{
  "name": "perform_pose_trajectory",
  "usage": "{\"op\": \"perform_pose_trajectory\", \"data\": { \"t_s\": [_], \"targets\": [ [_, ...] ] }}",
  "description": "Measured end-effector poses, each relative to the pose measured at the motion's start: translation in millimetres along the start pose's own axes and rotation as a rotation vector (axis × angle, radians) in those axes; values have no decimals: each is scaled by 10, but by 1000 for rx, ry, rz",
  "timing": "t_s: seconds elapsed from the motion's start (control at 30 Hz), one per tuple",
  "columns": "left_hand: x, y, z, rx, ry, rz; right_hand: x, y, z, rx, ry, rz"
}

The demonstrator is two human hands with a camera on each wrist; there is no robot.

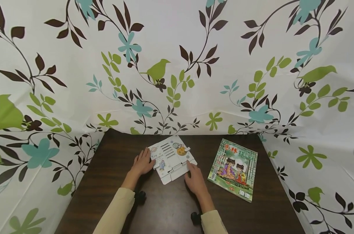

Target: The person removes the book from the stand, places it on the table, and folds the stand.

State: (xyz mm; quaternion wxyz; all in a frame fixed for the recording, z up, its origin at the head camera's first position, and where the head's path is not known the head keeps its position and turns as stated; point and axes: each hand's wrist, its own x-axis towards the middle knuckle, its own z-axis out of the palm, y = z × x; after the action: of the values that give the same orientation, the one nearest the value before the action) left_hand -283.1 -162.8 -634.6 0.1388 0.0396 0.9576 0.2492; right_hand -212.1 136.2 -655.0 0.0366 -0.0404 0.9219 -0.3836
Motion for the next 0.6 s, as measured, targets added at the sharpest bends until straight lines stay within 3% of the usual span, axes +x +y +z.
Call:
{"op": "perform_pose_trajectory", "data": {
  "t_s": [0.23,0.6],
  "targets": [
    [129,-24,69,-58,21,-7,-47,-26,16,43,5,-6],
    [246,91,51,9,63,-23,-95,-37,79,17,4,-30]
  ]
}}
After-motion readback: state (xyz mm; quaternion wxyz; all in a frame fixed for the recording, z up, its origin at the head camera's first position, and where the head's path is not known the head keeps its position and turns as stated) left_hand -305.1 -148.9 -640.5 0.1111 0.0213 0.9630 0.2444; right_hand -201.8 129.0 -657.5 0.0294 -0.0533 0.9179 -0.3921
